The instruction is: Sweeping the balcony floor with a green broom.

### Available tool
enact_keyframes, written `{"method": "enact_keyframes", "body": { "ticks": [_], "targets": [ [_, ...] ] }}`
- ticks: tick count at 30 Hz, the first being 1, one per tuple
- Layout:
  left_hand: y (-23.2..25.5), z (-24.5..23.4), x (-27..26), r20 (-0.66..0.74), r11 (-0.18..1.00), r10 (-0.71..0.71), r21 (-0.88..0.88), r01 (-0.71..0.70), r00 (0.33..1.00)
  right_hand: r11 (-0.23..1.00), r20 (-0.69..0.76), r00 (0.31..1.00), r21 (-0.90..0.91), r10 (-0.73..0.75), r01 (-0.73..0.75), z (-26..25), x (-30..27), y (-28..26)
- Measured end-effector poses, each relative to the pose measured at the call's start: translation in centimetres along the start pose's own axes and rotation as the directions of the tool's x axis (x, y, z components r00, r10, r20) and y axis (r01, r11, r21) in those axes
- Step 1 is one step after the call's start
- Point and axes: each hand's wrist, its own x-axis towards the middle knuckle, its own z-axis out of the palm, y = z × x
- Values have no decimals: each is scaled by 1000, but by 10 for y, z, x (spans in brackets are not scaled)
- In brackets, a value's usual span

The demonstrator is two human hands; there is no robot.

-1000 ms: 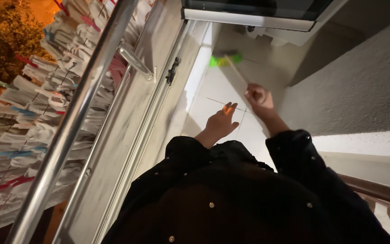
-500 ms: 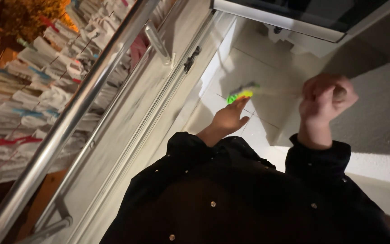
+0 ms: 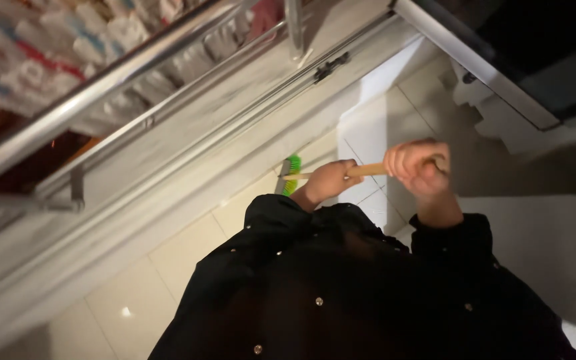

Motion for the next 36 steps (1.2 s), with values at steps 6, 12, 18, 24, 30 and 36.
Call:
{"method": "enact_keyframes", "body": {
  "ticks": [6,12,18,24,30,36],
  "targets": [
    [-28,22,-44,-256,972,-228,-122,202,940,985,111,982,63,152,-160,13,-6,36],
    [-51,21,-101,-451,943,-333,-162,291,828,968,432,878,42,206,-247,82,14,52],
    [-69,2,-162,-574,891,-420,-111,441,703,950,617,758,56,211,-309,161,43,81],
    [-98,-33,-249,-601,805,-552,-203,558,578,918,717,671,115,187,-379,237,60,134],
    [-170,-40,-365,-642,694,-643,-259,672,417,900,883,440,47,166,-434,325,70,188],
    [-215,-42,-492,-630,468,-759,-354,809,164,913,907,224,-288,357,-288,447,38,238]
  ]
}}
